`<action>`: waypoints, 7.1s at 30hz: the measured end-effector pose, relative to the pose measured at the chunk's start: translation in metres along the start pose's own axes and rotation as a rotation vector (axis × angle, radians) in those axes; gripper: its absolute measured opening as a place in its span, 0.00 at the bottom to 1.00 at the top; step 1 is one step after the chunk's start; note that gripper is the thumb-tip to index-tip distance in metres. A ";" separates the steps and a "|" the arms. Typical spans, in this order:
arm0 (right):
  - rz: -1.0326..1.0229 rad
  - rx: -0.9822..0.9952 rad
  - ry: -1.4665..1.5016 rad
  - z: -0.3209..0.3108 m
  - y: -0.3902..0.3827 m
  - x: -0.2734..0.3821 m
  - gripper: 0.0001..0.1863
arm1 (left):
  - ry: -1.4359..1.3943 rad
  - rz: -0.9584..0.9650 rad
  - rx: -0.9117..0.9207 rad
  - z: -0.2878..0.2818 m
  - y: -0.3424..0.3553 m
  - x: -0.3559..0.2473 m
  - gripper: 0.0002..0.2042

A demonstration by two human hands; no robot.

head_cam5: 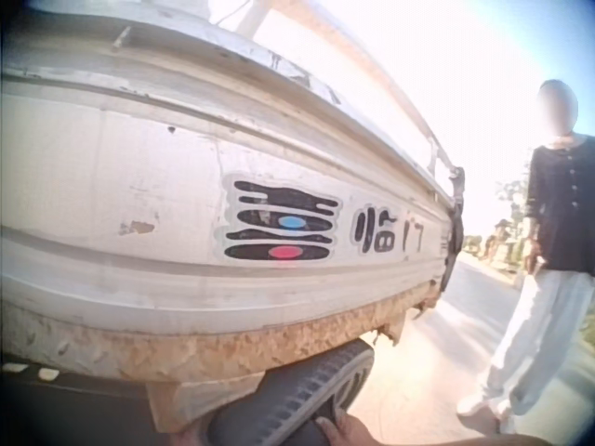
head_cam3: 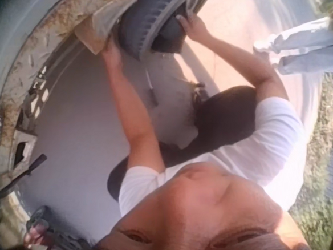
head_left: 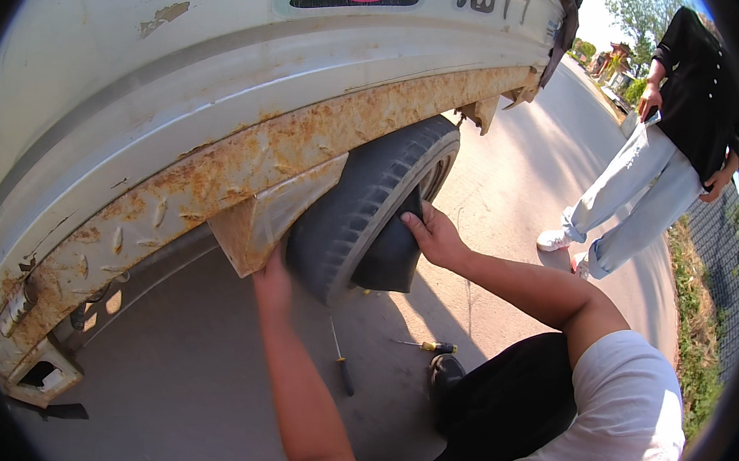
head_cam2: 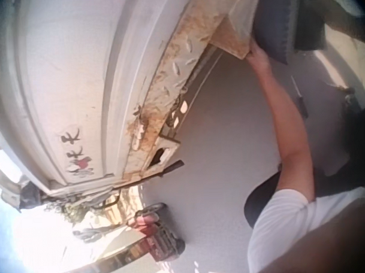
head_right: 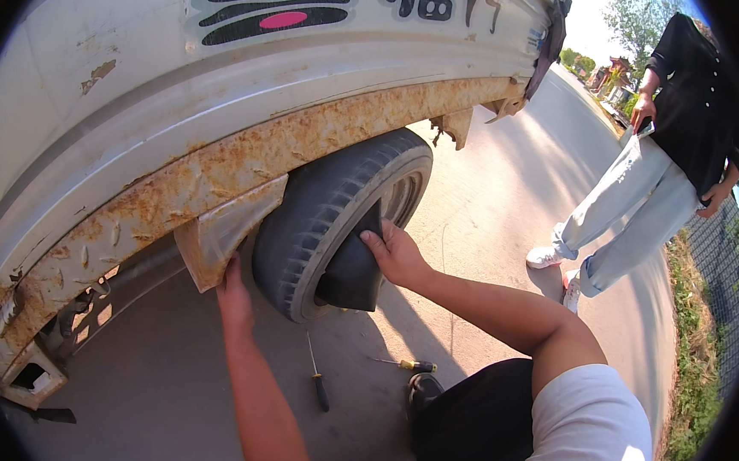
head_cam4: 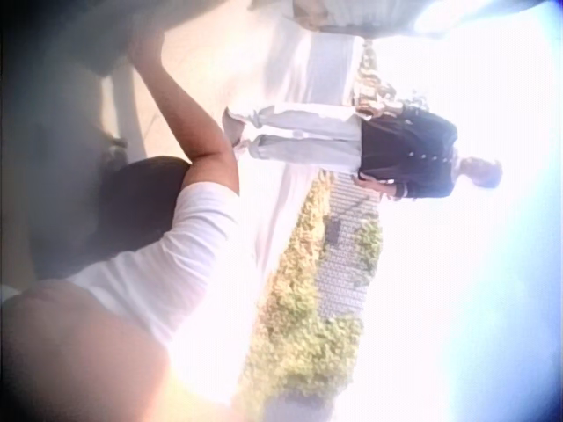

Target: The person removes a screw from the rear wheel area of a three-wheeled vehicle, then removes the inner tube from the tire. They use a hand pump to inflate the inner tube and apply a patch to seal a leak. The person then places the patched inner tube back into the tire.

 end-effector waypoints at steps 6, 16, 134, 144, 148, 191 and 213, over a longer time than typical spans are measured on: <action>-0.240 0.076 -0.407 0.052 -0.013 0.014 0.13 | 0.007 -0.012 0.004 -0.024 0.013 0.021 0.31; -0.670 0.250 -1.077 0.116 -0.032 -0.029 0.07 | -0.087 -0.126 -0.021 -0.036 0.034 0.050 0.35; -0.058 0.391 1.825 0.054 0.038 0.008 0.29 | -0.348 -0.134 -0.162 -0.039 -0.010 0.072 0.27; 0.116 -0.126 1.090 0.040 0.045 -0.036 0.26 | -0.293 -0.112 -0.142 -0.032 -0.007 0.074 0.26; 0.238 -0.143 0.779 0.030 0.014 -0.054 0.25 | -0.230 -0.107 -0.115 -0.033 -0.006 0.056 0.26; 0.101 0.014 0.293 0.082 -0.181 -0.196 0.11 | 0.044 -0.088 -0.184 -0.076 -0.020 0.080 0.27; -0.015 0.796 0.123 0.011 -0.002 -0.008 0.56 | 0.311 0.390 0.155 0.009 -0.007 0.026 0.63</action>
Point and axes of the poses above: each hand's wrist, its own y-axis towards the middle knuckle, its own z-axis out of the palm, x = y × z, the point moved 4 cm from there along y, towards the middle knuckle, and after that the axes turned 14 degrees about -y, right-handed, at the moved point
